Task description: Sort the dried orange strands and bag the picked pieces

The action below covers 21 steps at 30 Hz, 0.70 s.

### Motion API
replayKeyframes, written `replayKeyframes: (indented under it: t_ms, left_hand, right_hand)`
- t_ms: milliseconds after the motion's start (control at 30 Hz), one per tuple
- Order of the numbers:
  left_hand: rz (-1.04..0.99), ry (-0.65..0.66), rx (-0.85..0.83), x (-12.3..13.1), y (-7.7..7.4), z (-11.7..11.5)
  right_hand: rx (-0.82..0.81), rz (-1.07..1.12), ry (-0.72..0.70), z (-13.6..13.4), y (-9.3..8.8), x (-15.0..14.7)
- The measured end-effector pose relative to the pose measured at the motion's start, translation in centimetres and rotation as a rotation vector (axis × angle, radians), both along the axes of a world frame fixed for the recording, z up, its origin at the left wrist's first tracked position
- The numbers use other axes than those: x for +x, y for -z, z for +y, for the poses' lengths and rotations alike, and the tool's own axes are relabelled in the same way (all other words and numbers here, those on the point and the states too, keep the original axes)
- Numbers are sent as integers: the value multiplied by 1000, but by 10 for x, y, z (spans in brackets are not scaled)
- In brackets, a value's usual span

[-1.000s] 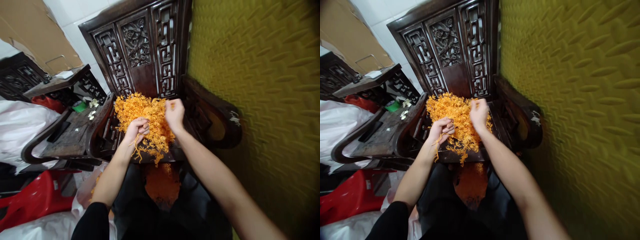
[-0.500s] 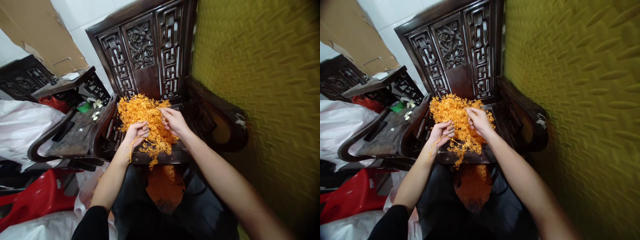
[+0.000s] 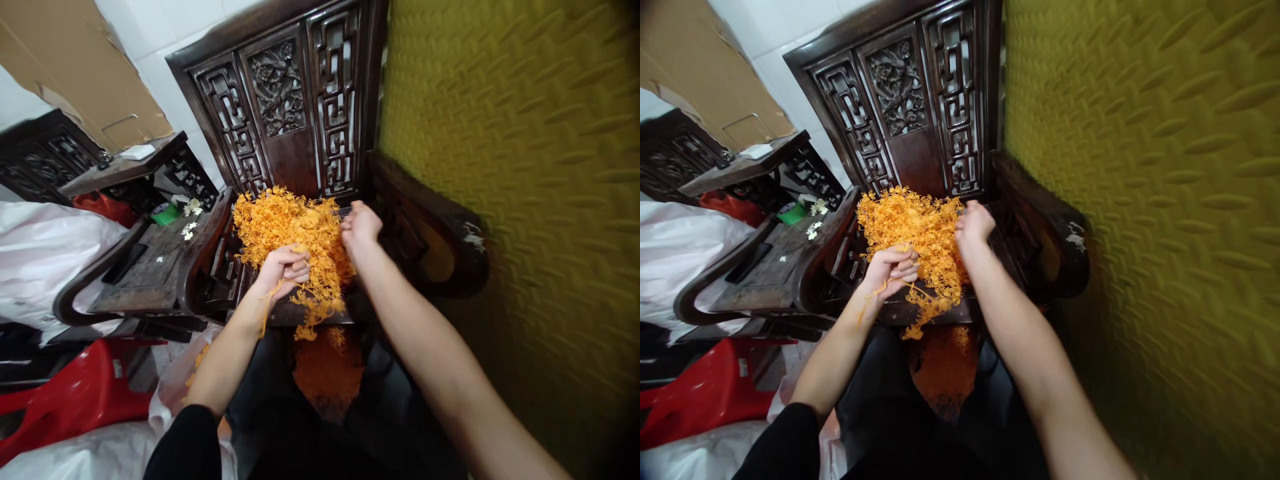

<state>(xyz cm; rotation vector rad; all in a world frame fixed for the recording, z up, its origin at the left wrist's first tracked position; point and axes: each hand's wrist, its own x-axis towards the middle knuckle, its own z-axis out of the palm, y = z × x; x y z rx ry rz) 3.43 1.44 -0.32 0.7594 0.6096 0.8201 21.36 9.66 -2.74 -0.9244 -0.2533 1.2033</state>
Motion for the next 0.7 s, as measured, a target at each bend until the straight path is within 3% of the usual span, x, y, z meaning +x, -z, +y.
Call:
replayKeyframes:
  t_ms: [100, 167, 333, 533, 633, 700]
  left_hand:
    - [14, 16, -28, -5, 3, -1]
    - [21, -9, -65, -7, 6, 3]
    - [11, -67, -109, -7, 11, 14]
    - [56, -38, -107, 2, 18, 9]
    - [120, -17, -87, 9, 23, 6]
    - [147, 16, -63, 13, 24, 4]
  right_hand:
    - [-38, 24, -94, 8, 3, 35]
    - [-33, 30, -201, 3, 6, 42]
    - [103, -92, -398, -18, 5, 23]
    - [213, -357, -559, -37, -3, 5]
    - [262, -507, -541, -37, -3, -3]
    - [253, -575, -426, -29, -1, -5]
